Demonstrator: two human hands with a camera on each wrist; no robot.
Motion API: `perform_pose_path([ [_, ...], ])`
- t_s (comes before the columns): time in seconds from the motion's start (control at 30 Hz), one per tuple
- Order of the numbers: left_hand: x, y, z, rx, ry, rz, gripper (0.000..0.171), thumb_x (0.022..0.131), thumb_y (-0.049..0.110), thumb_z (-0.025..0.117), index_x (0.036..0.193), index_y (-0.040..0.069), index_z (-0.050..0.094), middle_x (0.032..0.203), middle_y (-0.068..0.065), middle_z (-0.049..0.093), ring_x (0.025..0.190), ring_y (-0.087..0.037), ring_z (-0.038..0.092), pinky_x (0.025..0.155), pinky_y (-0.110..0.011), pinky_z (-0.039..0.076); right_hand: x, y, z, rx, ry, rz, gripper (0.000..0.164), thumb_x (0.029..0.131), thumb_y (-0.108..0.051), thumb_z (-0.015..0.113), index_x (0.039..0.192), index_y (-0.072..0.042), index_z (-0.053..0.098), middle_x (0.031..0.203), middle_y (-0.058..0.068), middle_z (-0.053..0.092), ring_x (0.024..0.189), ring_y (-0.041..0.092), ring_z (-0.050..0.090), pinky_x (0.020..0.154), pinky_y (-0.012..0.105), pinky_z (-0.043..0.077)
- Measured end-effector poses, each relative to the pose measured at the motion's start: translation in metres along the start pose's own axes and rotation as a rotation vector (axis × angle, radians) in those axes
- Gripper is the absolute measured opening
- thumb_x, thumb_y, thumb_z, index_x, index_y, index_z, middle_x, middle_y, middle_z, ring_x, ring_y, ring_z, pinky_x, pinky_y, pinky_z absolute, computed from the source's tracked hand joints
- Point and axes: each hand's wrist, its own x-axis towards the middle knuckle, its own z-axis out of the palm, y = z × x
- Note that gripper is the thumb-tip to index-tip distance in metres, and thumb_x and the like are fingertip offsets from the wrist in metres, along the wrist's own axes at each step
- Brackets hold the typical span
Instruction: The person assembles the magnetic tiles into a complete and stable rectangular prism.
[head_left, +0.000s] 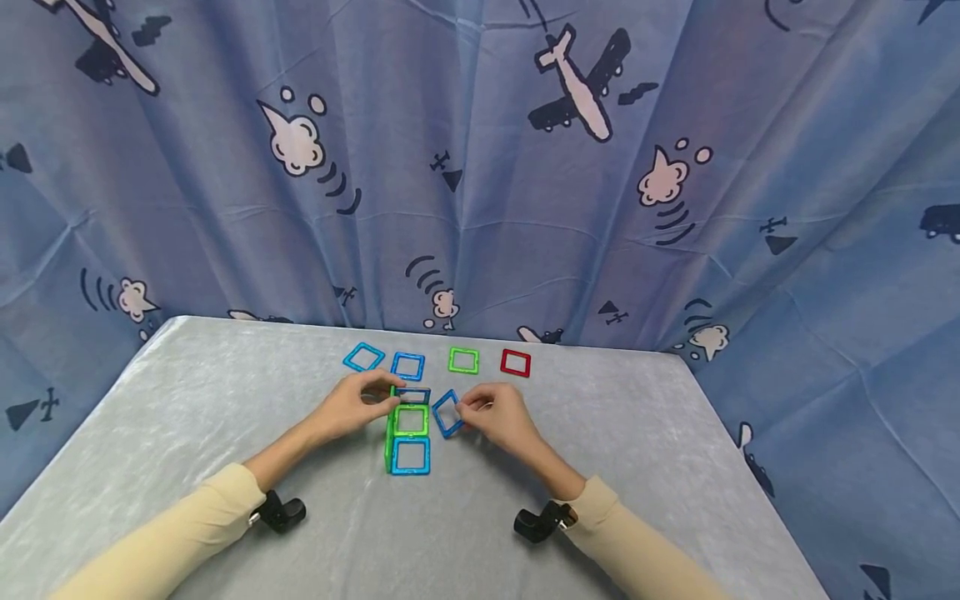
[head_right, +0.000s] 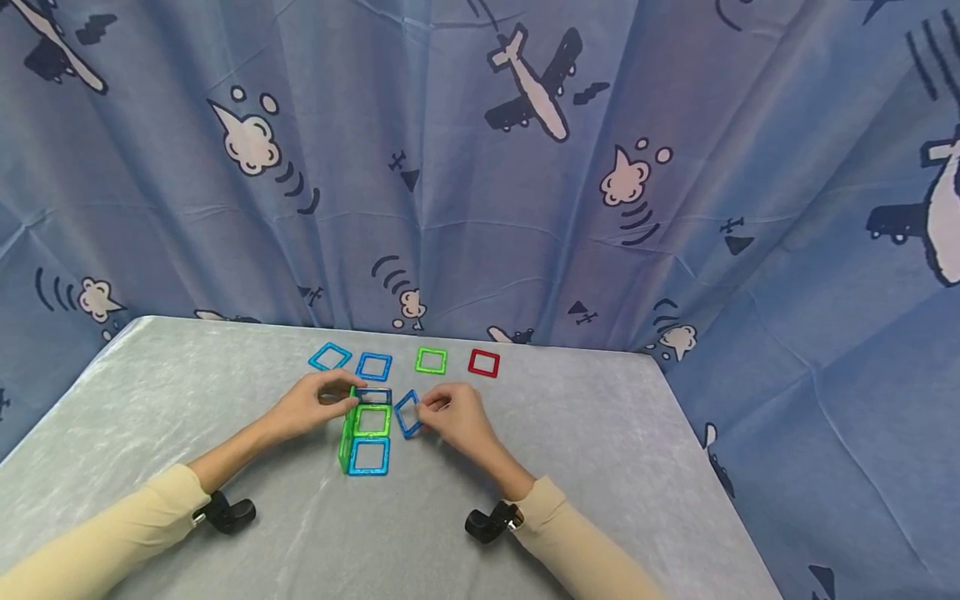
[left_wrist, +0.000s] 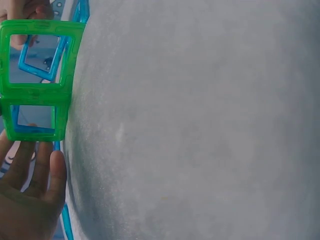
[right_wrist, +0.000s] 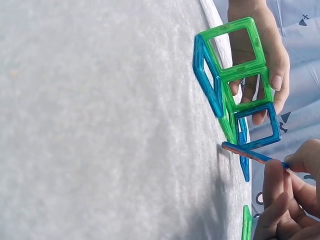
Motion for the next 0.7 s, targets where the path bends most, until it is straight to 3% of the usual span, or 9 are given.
perform_pose_path([
  [0.2, 0.0, 0.0, -0.002, 0.005, 0.001, 0.001, 0.026, 0.098, 0.009, 0.069, 0.122, -0.002, 0.067, 0.118, -0.018, 0.068, 0.104, -0.028, 0.066, 0.092, -0.042, 0.054, 0.001, 0.0, 0.001, 0.021, 0.013, 0.032, 0.006, 0.09, -0.001, 0.075, 0.084, 0.0, 0.075, 0.07, 0.001, 0.068, 0.064, 0.031, 0.069, 0.047, 0.023, 0.042],
  [0.7, 0.001, -0.001, 0.0, 0.002, 0.004, 0.006, 0.027, 0.098, 0.01, 0.07, 0.122, -0.002, 0.067, 0.117, -0.017, 0.069, 0.104, -0.028, 0.066, 0.091, -0.043, 0.054, 0.004, -0.005, 0.011, -0.006, 0.045, 0.05, 0.006, 0.088, 0.0, 0.073, 0.082, 0.001, 0.074, 0.067, 0.0, 0.067, 0.062, 0.03, 0.069, 0.047, 0.025, 0.046],
])
